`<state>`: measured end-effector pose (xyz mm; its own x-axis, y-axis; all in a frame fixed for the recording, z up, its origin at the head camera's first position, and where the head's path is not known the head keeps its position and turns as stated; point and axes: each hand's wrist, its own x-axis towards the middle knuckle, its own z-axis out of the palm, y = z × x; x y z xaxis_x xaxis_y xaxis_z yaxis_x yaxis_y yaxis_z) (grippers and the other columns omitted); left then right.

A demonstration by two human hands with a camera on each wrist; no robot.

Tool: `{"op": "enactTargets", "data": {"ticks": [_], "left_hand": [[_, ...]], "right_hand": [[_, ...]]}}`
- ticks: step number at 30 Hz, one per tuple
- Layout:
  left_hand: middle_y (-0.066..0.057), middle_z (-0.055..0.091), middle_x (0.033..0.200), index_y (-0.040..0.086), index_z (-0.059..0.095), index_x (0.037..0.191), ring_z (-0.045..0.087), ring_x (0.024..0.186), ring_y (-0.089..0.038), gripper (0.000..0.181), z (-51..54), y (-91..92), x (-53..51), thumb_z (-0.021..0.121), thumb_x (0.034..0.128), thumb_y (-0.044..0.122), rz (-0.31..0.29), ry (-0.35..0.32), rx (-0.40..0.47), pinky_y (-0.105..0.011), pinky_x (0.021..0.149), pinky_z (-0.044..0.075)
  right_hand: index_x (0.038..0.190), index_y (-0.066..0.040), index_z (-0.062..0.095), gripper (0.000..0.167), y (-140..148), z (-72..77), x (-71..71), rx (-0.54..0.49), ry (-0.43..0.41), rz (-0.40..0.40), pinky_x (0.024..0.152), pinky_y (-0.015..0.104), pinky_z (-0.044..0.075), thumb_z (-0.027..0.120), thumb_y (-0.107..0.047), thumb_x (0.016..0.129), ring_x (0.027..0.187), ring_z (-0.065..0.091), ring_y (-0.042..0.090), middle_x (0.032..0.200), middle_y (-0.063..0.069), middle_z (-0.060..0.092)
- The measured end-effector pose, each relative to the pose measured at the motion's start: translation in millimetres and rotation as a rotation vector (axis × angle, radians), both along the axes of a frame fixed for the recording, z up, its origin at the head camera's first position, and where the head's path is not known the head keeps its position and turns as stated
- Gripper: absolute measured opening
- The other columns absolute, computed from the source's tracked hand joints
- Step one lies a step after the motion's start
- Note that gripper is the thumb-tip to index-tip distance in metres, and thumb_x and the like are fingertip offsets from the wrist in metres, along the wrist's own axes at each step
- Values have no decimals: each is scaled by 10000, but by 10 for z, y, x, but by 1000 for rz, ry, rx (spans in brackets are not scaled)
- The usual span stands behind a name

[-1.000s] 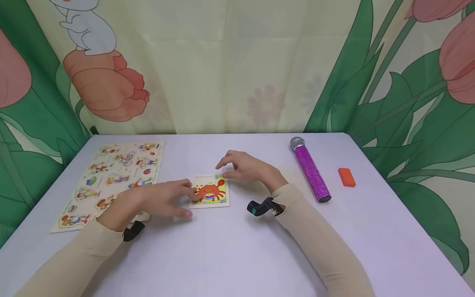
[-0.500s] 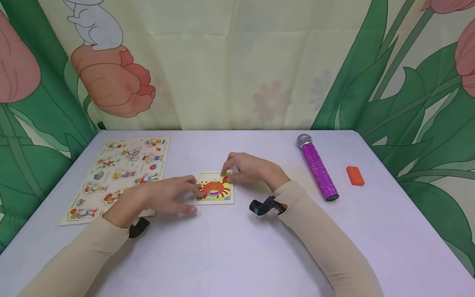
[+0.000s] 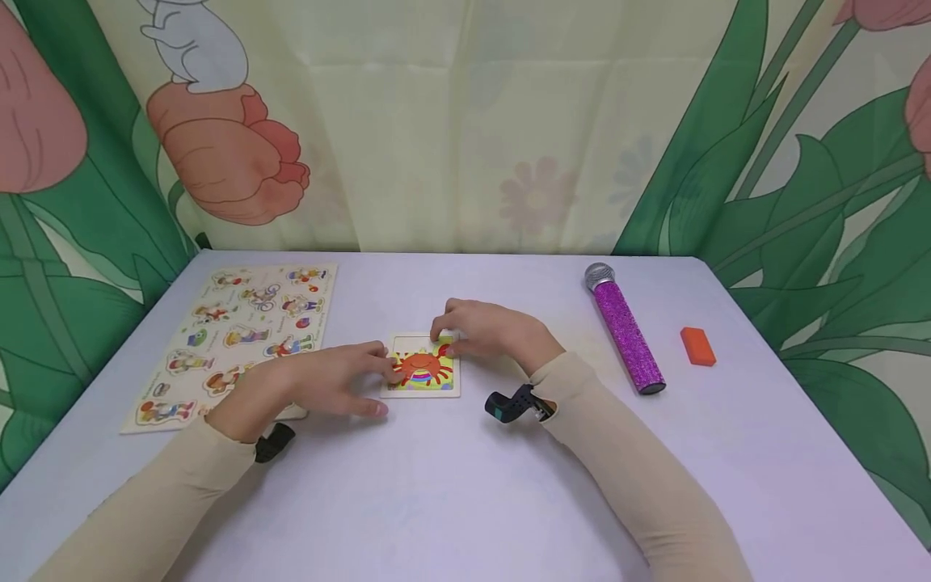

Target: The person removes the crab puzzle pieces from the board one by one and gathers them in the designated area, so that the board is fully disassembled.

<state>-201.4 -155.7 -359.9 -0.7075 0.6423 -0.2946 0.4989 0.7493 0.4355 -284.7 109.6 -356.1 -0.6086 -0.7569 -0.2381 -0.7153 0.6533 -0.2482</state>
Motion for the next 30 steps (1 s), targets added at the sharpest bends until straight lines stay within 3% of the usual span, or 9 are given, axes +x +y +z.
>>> {"op": "enactTargets", "data": {"ticks": [5,9,18,25,30], "left_hand": [[77,525,1194,267,685,1313,513,1163,-156,458,-26,-31,-11,767,904,456,26,-18,22,-419,1081,429],[70,521,1194,266,683,1315,517,1169,-159,455,-31,-38,-9,760,908,454,12,-17,40,-426,1085,427],[80,513,1227,298,683,1299,506,1202,-154,431,-23,11,7,775,902,438,31,-57,26,-436,1119,409],[76,514,1206,277,676,1297,512,1185,-152,432,-22,37,-11,767,909,443,3,-30,41,-424,1109,413],[69,525,1180,262,686,1291,522,1162,-157,428,-13,17,-4,778,905,422,15,-23,34,-421,1086,427]], "right_hand": [[1238,-275,641,260,-77,41,-11,34,13,7,997,402,508,707,-245,989,1115,586,219,1214,32,563],[1226,-264,617,263,-94,60,-24,29,-3,-6,973,396,509,714,-227,984,1116,586,212,1214,19,573],[1159,-250,606,304,-14,-18,40,-44,-79,-32,818,325,490,787,-318,925,850,578,157,1131,-41,562],[1131,-228,625,255,73,-24,69,-132,-86,-85,820,326,496,776,-260,928,885,578,167,1094,-68,604],[1116,-186,654,217,120,-36,54,-246,-110,-47,862,343,510,766,-221,933,981,607,170,1084,-77,645]]}}
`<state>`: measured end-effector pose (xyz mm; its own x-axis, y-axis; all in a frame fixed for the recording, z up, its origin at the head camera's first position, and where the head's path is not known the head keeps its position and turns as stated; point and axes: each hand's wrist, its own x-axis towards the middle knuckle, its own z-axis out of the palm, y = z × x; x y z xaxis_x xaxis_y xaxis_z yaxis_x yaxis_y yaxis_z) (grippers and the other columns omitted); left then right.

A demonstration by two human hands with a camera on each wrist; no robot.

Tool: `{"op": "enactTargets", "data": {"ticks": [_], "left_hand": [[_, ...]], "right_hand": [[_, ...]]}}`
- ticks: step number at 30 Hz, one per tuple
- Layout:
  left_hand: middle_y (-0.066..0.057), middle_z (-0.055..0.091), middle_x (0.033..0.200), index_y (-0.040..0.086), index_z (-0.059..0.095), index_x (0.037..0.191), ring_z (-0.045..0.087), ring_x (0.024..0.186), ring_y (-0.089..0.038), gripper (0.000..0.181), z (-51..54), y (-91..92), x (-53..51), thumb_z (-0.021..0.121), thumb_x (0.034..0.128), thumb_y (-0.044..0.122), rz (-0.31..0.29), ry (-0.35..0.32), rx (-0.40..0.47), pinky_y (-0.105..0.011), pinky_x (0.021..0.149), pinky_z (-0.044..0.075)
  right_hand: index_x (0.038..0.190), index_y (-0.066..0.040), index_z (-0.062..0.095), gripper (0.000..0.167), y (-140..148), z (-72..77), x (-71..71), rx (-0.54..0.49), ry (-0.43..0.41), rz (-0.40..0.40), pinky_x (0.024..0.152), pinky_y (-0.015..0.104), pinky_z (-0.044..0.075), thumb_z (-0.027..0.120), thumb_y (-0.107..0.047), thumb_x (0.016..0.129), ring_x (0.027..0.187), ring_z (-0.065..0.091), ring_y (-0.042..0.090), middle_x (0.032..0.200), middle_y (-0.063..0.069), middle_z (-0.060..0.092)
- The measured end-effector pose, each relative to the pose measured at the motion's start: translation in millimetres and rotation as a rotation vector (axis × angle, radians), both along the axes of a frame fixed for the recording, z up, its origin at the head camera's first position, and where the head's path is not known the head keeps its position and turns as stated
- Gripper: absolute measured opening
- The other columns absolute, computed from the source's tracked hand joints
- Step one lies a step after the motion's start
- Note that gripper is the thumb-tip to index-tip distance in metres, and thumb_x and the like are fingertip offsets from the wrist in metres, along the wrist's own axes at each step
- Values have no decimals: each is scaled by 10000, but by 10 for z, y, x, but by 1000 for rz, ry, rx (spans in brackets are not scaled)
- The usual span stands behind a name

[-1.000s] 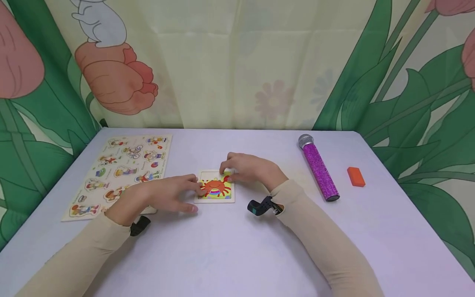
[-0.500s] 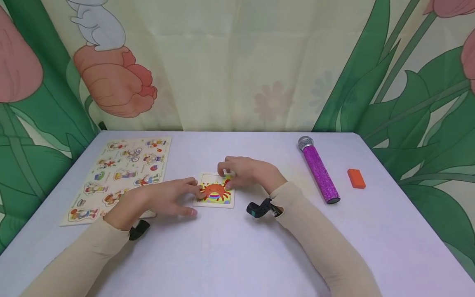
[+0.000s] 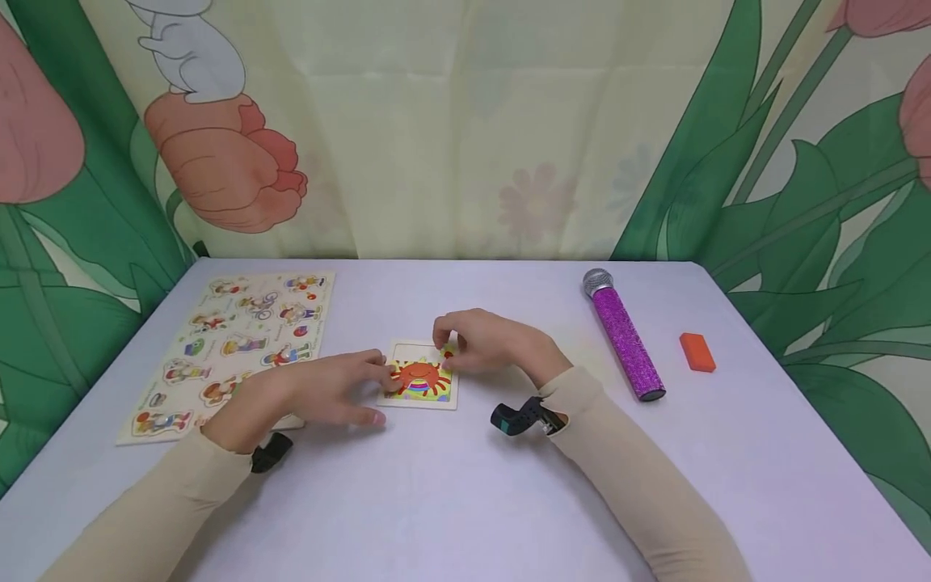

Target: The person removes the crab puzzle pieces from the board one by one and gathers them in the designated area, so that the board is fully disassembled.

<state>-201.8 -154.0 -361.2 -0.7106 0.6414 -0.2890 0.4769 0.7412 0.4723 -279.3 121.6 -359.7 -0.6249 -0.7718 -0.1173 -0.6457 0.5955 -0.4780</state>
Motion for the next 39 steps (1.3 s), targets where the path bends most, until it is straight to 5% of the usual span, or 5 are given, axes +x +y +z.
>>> {"op": "enactTargets", "data": {"ticks": [14,39], "left_hand": [[69,511,1232,285,678,1324,516,1190,-157,454,-5,-3,3,768,910,448,-6,4,-14,-430,1124,405],[62,492,1260,280,665,1342,506,1215,-162,475,-13,-19,20,765,911,454,6,1,-18,-427,1138,394]], "right_hand": [[1219,-28,645,294,256,-20,-10,-404,-75,-29,924,421,579,742,-104,953,1035,716,232,1211,82,650],[1203,-60,669,297,620,-12,72,-454,0,-86,913,330,582,745,-3,921,981,706,222,1228,97,634]]}}
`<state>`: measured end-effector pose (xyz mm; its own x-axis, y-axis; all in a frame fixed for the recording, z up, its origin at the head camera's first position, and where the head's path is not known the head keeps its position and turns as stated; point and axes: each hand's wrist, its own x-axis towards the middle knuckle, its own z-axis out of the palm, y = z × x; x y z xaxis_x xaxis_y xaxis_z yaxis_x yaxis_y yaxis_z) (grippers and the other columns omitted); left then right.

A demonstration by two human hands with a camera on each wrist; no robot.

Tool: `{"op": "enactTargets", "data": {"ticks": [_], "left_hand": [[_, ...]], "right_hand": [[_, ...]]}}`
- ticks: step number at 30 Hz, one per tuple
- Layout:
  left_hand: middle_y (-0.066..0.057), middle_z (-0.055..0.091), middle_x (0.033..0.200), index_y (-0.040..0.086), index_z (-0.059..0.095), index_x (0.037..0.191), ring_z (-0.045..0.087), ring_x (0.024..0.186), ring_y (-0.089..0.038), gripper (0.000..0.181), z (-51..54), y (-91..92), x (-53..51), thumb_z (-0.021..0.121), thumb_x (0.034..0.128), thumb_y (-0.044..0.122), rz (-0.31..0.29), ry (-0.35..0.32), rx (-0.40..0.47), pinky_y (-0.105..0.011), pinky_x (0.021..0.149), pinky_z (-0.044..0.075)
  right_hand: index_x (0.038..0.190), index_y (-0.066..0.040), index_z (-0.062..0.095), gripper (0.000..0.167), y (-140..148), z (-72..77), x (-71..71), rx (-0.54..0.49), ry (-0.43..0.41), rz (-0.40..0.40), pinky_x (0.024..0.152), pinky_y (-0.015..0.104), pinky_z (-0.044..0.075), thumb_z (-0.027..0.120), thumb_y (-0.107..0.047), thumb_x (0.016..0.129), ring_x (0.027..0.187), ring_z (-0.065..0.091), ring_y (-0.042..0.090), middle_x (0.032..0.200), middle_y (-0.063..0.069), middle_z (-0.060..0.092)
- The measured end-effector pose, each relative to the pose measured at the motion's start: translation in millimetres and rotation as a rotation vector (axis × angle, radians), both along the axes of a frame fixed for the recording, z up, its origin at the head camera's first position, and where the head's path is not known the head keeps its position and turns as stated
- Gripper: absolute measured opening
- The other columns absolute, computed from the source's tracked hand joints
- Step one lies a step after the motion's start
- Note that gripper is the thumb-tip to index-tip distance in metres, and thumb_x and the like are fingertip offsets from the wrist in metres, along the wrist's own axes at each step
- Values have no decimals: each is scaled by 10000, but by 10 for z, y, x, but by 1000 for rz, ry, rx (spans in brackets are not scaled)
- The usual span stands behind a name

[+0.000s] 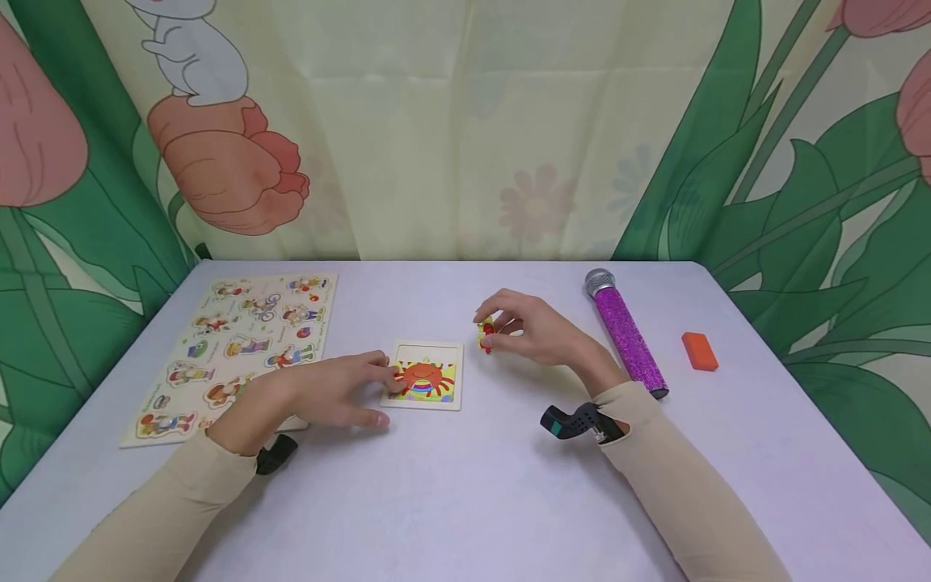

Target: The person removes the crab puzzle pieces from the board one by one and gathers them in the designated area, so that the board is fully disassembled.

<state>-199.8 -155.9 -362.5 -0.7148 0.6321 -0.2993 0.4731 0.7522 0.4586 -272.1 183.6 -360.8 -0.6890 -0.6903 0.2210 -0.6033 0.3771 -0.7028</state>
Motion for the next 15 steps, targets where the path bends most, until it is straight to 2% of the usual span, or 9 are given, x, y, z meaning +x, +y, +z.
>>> {"op": "enactTargets", "data": {"ticks": [6,15], "left_hand": [[75,508,1236,265,663,1339,506,1208,-154,477,7,8,-3,772,908,437,-3,4,10,-421,1137,396],[83,506,1225,256,668,1318,519,1194,-140,452,12,-2,14,781,907,407,-7,-3,20,-399,1126,409]], "right_hand": [[1301,-31,631,406,88,-26,14,42,-34,-68,919,269,567,766,-48,919,950,717,166,1262,158,619],[1394,-62,599,516,195,-50,30,35,-32,-95,909,263,570,780,-57,910,958,718,175,1318,188,614]]}}
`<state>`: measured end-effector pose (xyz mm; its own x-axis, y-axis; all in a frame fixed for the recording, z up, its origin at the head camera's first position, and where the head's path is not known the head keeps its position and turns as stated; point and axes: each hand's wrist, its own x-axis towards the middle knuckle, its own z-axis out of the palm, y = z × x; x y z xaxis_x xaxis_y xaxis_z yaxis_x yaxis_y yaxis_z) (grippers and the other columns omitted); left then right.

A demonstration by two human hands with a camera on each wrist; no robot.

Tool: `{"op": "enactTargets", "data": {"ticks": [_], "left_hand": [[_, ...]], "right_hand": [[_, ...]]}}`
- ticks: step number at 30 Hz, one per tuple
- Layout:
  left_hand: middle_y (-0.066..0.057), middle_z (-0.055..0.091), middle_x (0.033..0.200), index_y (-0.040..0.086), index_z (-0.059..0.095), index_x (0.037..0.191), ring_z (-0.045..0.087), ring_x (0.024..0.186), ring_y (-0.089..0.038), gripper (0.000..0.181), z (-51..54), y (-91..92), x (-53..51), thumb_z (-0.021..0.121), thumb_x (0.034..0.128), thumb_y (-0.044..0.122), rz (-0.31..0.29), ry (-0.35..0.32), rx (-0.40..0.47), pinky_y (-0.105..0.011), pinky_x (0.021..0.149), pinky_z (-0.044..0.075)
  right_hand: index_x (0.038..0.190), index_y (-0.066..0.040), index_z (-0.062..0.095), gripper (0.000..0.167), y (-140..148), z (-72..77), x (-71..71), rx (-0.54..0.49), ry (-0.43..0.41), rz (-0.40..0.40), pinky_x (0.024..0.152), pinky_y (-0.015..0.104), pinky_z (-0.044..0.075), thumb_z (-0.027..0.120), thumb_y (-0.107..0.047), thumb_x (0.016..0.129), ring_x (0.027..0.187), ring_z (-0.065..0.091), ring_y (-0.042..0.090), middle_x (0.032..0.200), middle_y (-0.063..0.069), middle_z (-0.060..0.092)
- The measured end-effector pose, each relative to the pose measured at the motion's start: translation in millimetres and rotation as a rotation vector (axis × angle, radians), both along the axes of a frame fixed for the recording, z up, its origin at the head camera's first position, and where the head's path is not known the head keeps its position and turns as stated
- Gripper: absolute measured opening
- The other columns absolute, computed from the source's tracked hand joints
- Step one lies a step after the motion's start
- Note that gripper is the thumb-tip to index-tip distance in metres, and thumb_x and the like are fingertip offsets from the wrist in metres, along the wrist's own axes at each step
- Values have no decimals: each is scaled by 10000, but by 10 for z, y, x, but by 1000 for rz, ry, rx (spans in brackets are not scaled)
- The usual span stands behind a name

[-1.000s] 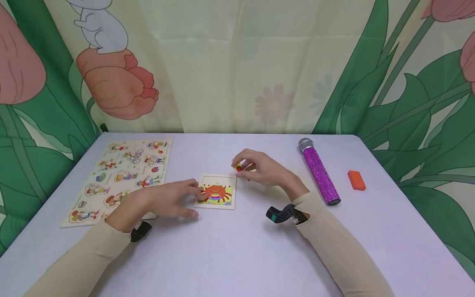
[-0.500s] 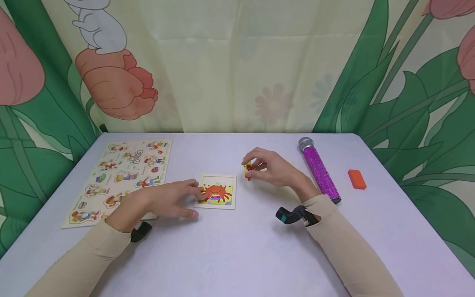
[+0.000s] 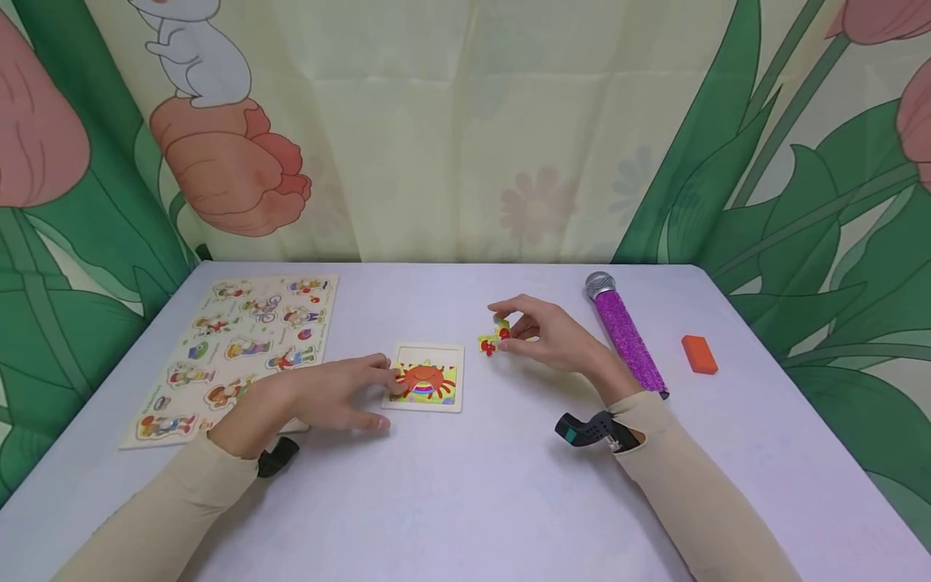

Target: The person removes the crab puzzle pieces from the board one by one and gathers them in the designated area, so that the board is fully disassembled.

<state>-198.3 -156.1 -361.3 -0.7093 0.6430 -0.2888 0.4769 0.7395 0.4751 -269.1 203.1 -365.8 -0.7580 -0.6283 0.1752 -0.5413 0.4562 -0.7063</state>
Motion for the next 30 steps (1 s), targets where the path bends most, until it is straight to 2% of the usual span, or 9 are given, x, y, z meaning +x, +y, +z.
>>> {"op": "enactTargets", "data": {"ticks": [4,13,20,30], "left_hand": [[84,511,1231,250,663,1330,521,1202,-132,462,-3,-7,1,775,912,412,-7,8,4,-386,1128,408],[42,497,1249,247,650,1327,518,1196,-171,461,13,-17,-8,755,923,443,-35,13,-10,-426,1122,411],[93,505,1241,267,655,1325,517,1192,-140,464,-20,-30,24,774,907,428,2,3,-9,-398,1119,410],[100,498,1252,285,644,1326,516,1197,-130,455,-25,-10,14,764,913,432,-11,12,-14,-387,1123,409]], "right_hand": [[1341,-39,627,467,55,-3,10,19,20,-16,904,266,572,791,-83,907,943,715,162,1298,168,619],[1317,-93,654,452,243,3,63,92,87,-100,829,258,578,812,-117,894,876,685,138,1256,108,653],[1333,-97,653,463,325,-44,51,122,53,-131,835,280,573,810,-163,903,887,673,152,1261,101,658],[1381,-145,636,494,469,-95,42,190,11,-202,845,291,572,798,-190,917,967,671,188,1252,38,643]]}}
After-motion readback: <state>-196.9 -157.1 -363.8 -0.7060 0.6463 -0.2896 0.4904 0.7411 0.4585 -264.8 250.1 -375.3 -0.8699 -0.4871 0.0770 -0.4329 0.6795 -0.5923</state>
